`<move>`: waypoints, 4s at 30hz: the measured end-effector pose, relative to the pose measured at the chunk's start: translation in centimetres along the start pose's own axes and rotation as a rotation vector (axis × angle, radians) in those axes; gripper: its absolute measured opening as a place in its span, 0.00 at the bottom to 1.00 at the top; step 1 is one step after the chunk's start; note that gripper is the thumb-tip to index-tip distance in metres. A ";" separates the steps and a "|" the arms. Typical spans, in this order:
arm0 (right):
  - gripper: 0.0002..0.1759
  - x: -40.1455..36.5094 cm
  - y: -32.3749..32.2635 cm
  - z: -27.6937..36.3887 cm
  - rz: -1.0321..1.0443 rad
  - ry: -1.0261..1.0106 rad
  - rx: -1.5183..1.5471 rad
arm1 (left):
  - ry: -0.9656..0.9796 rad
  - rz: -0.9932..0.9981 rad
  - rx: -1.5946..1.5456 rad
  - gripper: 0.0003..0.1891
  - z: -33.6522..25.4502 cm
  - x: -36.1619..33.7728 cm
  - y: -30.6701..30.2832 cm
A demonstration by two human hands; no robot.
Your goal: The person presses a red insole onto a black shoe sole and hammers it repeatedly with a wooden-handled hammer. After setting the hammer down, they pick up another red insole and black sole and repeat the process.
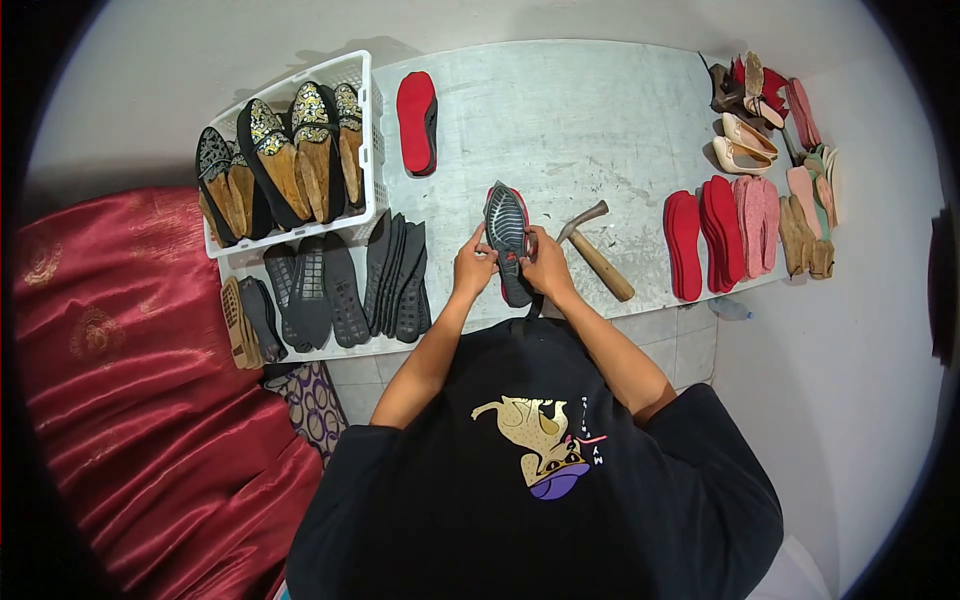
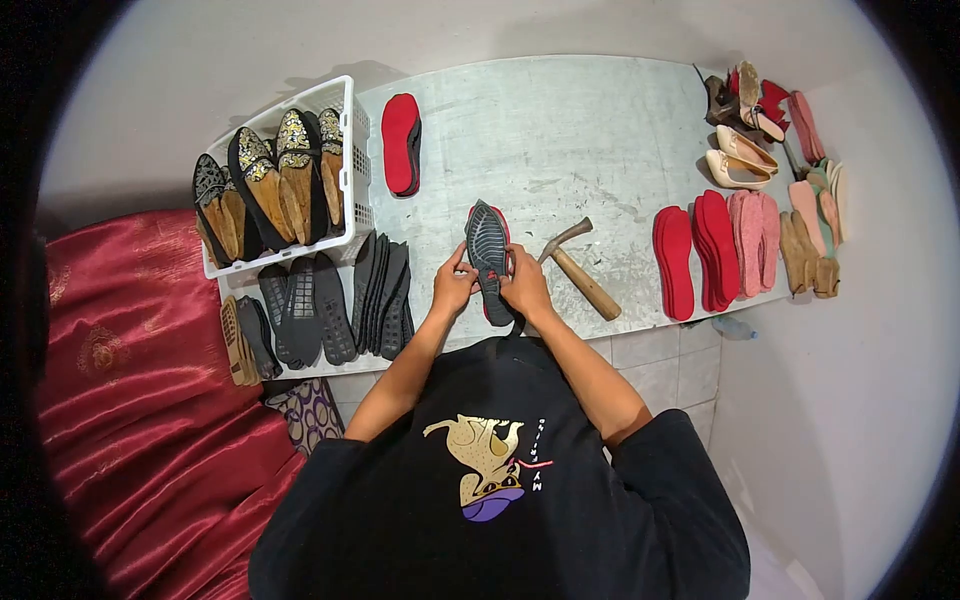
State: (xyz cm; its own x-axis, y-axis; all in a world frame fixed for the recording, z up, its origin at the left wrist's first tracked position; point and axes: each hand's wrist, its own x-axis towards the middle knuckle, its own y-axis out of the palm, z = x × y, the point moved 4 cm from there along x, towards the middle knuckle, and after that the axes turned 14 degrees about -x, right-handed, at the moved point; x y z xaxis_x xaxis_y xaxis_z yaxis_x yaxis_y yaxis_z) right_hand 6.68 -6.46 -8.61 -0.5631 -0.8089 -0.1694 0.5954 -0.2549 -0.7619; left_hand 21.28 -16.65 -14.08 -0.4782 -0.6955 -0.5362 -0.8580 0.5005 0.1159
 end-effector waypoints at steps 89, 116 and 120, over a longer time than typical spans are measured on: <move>0.27 -5.5 -22.8 3.8 0.283 -0.301 0.647 | 0.236 0.516 -1.512 0.49 -17.2 -11.8 19.9; 0.20 -0.4 -10.0 -7.4 0.310 0.042 -0.147 | 0.077 0.521 -1.388 0.14 -16.3 -11.9 8.2; 0.15 -4.2 -17.8 0.1 0.424 0.025 0.556 | 0.086 0.537 -1.340 0.14 -17.7 -10.7 6.3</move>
State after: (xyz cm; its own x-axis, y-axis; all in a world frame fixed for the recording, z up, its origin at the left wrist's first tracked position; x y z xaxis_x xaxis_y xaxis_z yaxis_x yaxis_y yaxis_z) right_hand -1.50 1.43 5.67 -0.2265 -0.8877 -0.4008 0.9678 -0.1589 -0.1950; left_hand 17.69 -15.18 7.18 -0.7611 -0.6352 -0.1314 -0.0791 -0.1102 0.9908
